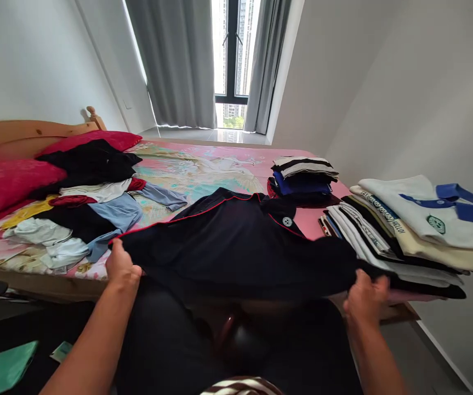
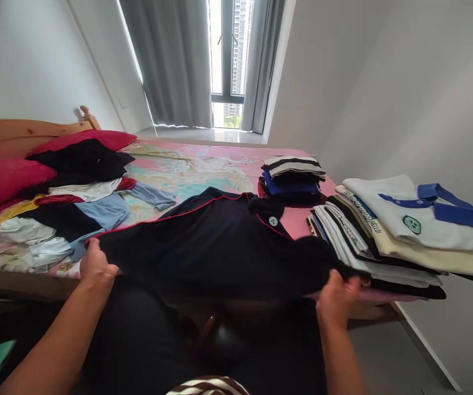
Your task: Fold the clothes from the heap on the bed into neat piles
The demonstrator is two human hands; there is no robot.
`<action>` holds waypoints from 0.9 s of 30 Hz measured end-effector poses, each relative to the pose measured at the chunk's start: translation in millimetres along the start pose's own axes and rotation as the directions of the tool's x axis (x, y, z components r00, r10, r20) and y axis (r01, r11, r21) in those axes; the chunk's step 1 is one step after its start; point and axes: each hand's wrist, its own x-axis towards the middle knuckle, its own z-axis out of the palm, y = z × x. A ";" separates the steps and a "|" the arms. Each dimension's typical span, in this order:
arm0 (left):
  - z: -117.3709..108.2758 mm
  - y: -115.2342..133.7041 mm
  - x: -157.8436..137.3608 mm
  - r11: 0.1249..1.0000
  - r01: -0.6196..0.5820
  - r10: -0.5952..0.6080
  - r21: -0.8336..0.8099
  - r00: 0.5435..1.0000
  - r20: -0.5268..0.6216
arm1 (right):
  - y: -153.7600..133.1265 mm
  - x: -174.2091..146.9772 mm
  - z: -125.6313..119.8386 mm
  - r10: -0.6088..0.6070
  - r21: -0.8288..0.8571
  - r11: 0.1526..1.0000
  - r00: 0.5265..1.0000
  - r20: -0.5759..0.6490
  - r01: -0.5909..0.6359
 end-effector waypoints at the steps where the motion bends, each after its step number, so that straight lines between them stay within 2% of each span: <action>1: 4.0 -5.2 -14.9 0.997 -0.068 0.067 0.040 0.997 0.042 | -7.8 -6.1 7.2 -0.048 -0.031 0.998 0.998 0.045 0.049; 2: 8.2 -13.5 -31.6 0.982 -0.171 0.160 0.083 0.979 0.126 | -13.1 -14.3 15.2 -0.108 -0.063 0.991 0.984 0.141 0.118; 3: 12.5 -24.6 -49.2 0.932 -0.337 0.288 0.131 0.911 0.294 | -16.1 -24.3 23.6 -0.171 -0.093 0.974 0.943 0.284 0.205; 4: 16.5 -38.0 -66.5 0.838 -0.528 0.397 0.138 0.764 0.508 | -16.8 -35.3 31.8 -0.227 -0.127 0.939 0.854 0.468 0.319; 5: 19.8 -52.5 -82.3 0.719 -0.688 0.431 0.098 0.552 0.714 | -15.8 -46.7 39.0 -0.246 -0.157 0.884 0.723 0.645 0.441; 6: 22.4 -67.3 -95.6 0.598 -0.800 0.389 0.047 0.341 0.856 | -13.6 -57.5 44.6 -0.224 -0.178 0.813 0.580 0.783 0.554; 7: 24.0 -81.1 -105.7 0.493 -0.870 0.323 0.012 0.196 0.926 | -10.8 -66.9 48.5 -0.174 -0.198 0.739 0.466 0.867 0.644; 8: 24.7 -92.8 -112.4 0.405 -0.914 0.259 -0.010 0.104 0.960 | -8.0 -74.6 50.6 -0.121 -0.225 0.678 0.408 0.905 0.699; 9: 24.7 -101.9 -115.7 0.341 -0.940 0.217 -0.011 0.067 0.974 | -6.1 -80.3 51.3 -0.082 -0.251 0.638 0.387 0.918 0.728; 11: 23.3 -110.9 -114.8 0.298 -0.954 0.202 0.002 0.065 0.977 | -6.2 -86.9 50.8 -0.071 -0.265 0.628 0.394 0.916 0.731; 14: 21.5 -107.7 -106.8 0.389 -0.921 0.214 -0.014 0.076 0.974 | -16.6 -94.3 55.8 -0.163 -0.193 0.721 0.433 0.886 0.666; 17: 22.2 -102.6 -105.5 0.437 -0.899 0.209 -0.021 0.079 0.975 | -28.0 -110.4 76.0 -0.280 -0.075 0.764 0.434 0.856 0.641; 19: 23.3 -103.9 -109.5 0.412 -0.911 0.208 0.000 0.094 0.974 | -28.5 -125.2 95.3 -0.332 -0.053 0.743 0.436 0.837 0.668; 24: 27.5 -111.3 -123.3 0.303 -0.948 0.236 0.094 0.170 0.957 | -7.3 -146.8 133.7 -0.338 -0.229 0.642 0.538 0.772 0.732; 27: 31.0 -109.8 -129.6 0.258 -0.959 0.232 0.119 0.181 0.956 | 3.6 -143.4 136.6 -0.363 -0.198 0.646 0.525 0.770 0.737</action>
